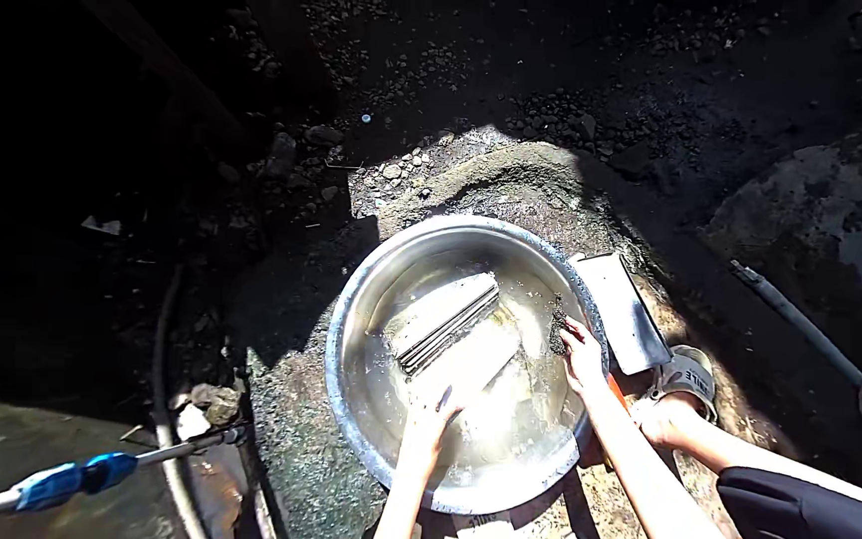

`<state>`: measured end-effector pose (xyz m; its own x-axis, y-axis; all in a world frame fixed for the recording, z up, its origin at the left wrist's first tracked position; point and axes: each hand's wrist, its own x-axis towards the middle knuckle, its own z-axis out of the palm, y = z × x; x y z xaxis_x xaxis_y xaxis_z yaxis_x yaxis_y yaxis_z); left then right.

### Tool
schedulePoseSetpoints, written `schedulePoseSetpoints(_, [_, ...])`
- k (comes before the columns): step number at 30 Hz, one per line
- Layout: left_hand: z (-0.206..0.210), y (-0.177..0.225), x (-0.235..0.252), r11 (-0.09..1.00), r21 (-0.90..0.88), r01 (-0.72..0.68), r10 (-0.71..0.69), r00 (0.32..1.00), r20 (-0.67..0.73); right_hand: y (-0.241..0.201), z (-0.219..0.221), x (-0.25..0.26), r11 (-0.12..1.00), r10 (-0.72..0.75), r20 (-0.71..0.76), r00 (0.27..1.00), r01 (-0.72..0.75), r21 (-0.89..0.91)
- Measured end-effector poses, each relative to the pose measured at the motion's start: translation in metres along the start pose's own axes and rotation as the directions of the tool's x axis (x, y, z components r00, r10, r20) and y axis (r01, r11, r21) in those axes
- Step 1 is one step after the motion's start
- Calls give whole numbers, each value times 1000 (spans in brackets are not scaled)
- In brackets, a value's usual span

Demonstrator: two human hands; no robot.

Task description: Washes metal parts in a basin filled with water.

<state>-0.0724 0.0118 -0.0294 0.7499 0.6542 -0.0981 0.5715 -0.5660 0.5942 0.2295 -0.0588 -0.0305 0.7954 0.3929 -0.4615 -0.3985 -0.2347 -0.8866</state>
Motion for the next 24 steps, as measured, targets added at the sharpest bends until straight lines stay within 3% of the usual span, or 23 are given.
schedulePoseSetpoints(2, [0,-8,-4,976,56,212,-219,955,198,1,8,11,1000,25,12,1000,-25,-14])
schedulePoseSetpoints(3, [0,-9,-3,950,18,312,-310,931,194,4,13,17,999,23,4,1000,-22,-42])
schedulePoseSetpoints(5, [8,-12,-2,853,-267,449,-468,884,-9,15,23,26,981,-57,-9,998,55,-184])
schedulePoseSetpoints(6, [10,-10,2,719,-447,532,-606,795,-29,26,28,28,939,-129,26,991,130,-319])
schedulePoseSetpoints(7, [13,-6,10,516,-607,604,-736,676,47,42,30,29,853,-198,114,974,229,-469])
schedulePoseSetpoints(8, [17,-2,18,317,-703,637,-804,573,158,60,30,29,733,-245,256,935,351,-583])
schedulePoseSetpoints(9, [24,-1,25,197,-739,644,-824,518,231,74,27,29,597,-216,409,887,451,-663])
schedulePoseSetpoints(11, [39,-2,35,103,-777,621,-816,499,290,82,23,35,373,-94,596,797,584,-721])
schedulePoseSetpoints(13, [47,2,40,25,-855,518,-812,509,285,79,17,49,304,-113,621,776,622,-722])
schedulePoseSetpoints(16, [53,0,42,-208,-912,355,-735,558,385,83,21,47,505,-359,428,829,558,-658])
schedulePoseSetpoints(17, [55,1,46,-268,-900,344,-700,572,427,83,28,34,537,-373,405,835,550,-640])
schedulePoseSetpoints(19, [61,2,55,-369,-870,326,-634,596,492,82,43,-4,515,-188,510,840,526,-677])
schedulePoseSetpoints(21, [69,7,66,-397,-852,342,-629,574,524,87,53,-43,482,-22,635,772,565,-670])
schedulePoseSetpoints(24, [68,9,73,-367,-828,423,-668,500,551,114,65,-76,522,-102,800,591,716,-463])
